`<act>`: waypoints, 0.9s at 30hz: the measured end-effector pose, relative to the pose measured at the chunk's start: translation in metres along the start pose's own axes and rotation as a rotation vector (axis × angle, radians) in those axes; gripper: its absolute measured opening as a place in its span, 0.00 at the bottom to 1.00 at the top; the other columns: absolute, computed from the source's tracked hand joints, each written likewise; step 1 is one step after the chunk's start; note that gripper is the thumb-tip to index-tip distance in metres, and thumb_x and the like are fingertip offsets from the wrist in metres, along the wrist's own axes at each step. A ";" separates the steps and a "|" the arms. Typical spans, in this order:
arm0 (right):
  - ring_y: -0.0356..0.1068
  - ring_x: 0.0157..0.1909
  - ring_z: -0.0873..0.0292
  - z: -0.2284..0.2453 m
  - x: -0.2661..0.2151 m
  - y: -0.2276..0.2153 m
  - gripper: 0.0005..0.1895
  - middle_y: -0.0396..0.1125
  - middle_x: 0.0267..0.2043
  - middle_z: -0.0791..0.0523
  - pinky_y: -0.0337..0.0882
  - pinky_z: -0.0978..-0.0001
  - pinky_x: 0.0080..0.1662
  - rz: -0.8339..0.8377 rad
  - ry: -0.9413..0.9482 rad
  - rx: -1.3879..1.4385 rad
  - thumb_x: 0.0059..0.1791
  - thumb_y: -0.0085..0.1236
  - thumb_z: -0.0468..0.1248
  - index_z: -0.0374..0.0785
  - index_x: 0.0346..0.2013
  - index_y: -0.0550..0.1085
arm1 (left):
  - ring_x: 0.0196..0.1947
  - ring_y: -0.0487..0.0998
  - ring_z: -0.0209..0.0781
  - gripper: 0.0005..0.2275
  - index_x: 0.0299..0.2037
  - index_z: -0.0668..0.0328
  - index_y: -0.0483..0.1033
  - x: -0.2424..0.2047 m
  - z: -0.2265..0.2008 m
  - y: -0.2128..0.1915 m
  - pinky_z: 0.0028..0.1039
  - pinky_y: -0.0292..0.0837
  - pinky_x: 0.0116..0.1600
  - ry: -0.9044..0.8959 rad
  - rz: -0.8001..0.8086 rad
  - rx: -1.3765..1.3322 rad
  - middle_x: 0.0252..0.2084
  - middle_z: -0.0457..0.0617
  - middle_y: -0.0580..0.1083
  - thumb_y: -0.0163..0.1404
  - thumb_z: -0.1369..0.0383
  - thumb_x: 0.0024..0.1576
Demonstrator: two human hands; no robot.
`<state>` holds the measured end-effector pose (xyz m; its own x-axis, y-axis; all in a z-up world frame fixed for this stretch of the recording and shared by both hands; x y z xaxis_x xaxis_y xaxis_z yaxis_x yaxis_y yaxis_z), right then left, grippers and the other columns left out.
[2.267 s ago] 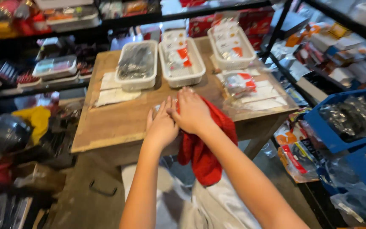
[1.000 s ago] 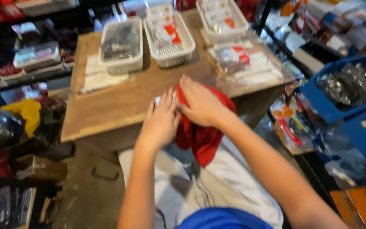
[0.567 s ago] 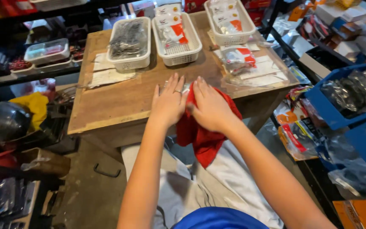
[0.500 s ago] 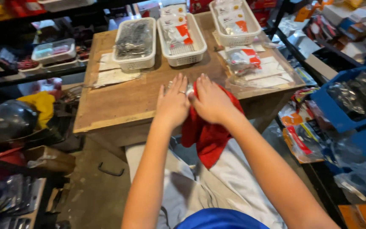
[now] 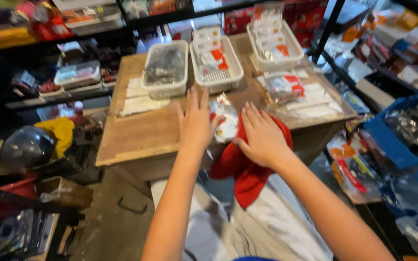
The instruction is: The person wipes the surface of several small, sealed plastic packages using a red cloth. They handle the packages one by one, rubbing the cloth over the plastic to clean them, and then place the items back on the wooden table.
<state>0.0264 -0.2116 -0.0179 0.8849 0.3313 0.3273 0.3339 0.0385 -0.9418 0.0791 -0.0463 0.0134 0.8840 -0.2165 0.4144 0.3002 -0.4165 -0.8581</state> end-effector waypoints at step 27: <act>0.72 0.56 0.43 -0.040 -0.020 -0.019 0.16 0.75 0.49 0.46 0.71 0.54 0.56 -0.356 0.017 0.565 0.60 0.42 0.39 0.37 0.50 0.78 | 0.77 0.48 0.61 0.46 0.73 0.73 0.50 -0.011 0.009 0.043 0.55 0.42 0.76 0.199 0.346 -0.157 0.75 0.71 0.50 0.55 0.46 0.54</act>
<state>0.0156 -0.2568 -0.0032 0.7585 0.1920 0.6227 0.3894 0.6327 -0.6694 0.0858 -0.0538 -0.0304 0.8321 -0.5268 0.1733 -0.0743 -0.4156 -0.9065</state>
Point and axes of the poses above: each hand's wrist, its own x-axis towards the middle knuckle, its own y-axis out of the palm, z = x × y, the point moved 6 cm from there along x, towards the middle knuckle
